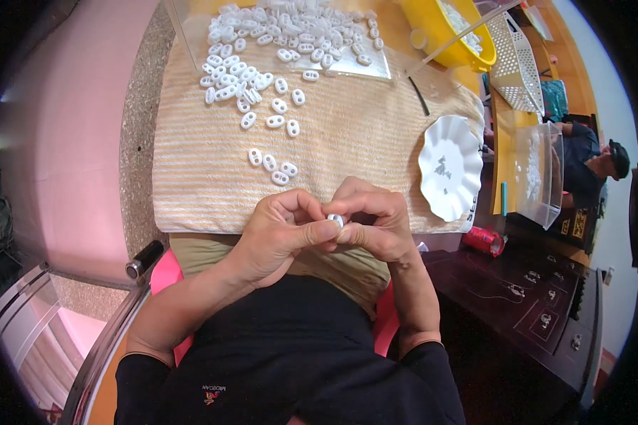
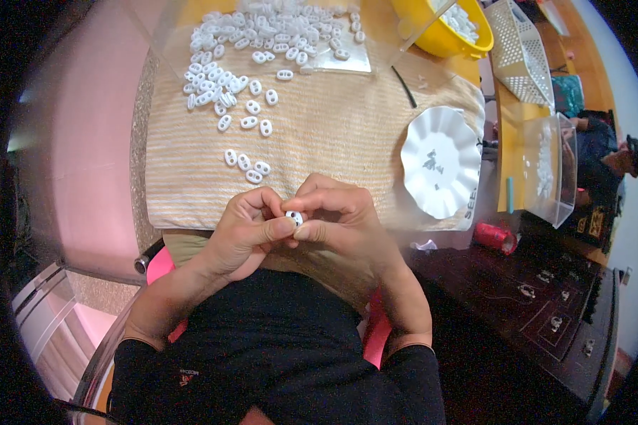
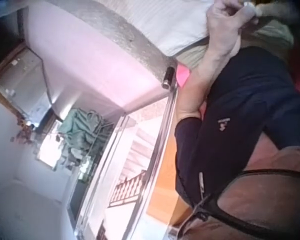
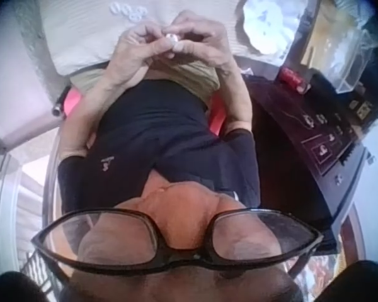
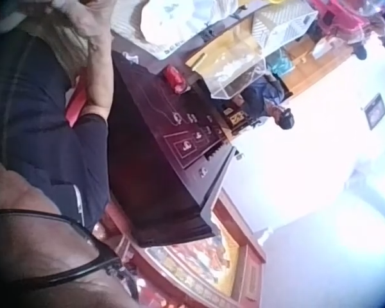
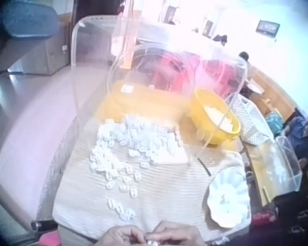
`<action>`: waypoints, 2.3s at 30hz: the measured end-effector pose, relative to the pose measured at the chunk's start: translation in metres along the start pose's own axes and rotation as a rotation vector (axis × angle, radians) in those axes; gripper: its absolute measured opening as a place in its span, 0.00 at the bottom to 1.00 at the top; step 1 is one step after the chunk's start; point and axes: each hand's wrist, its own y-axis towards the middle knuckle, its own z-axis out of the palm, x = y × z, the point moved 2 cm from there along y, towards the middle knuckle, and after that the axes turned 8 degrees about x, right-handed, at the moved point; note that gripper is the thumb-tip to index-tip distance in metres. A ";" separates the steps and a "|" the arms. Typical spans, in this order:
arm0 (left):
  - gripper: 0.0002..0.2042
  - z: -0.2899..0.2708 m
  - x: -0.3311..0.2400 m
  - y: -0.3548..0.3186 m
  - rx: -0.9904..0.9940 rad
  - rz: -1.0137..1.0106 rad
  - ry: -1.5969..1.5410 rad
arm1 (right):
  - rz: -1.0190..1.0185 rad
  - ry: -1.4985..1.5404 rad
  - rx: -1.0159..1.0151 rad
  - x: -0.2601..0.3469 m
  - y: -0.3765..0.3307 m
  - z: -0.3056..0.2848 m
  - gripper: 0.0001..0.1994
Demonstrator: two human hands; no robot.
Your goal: Inspecting and sorting small white plastic components at a workshop workbench.
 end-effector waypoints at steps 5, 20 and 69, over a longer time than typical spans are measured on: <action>0.06 -0.001 -0.001 0.001 0.016 -0.007 -0.008 | 0.084 0.010 -0.015 0.005 0.000 0.001 0.12; 0.06 0.000 0.001 -0.002 -0.054 -0.029 0.016 | 0.231 -0.394 -0.495 0.067 0.010 -0.111 0.10; 0.04 0.004 0.001 -0.007 -0.011 0.017 0.060 | 0.109 -1.369 -0.256 0.008 0.133 -0.066 0.07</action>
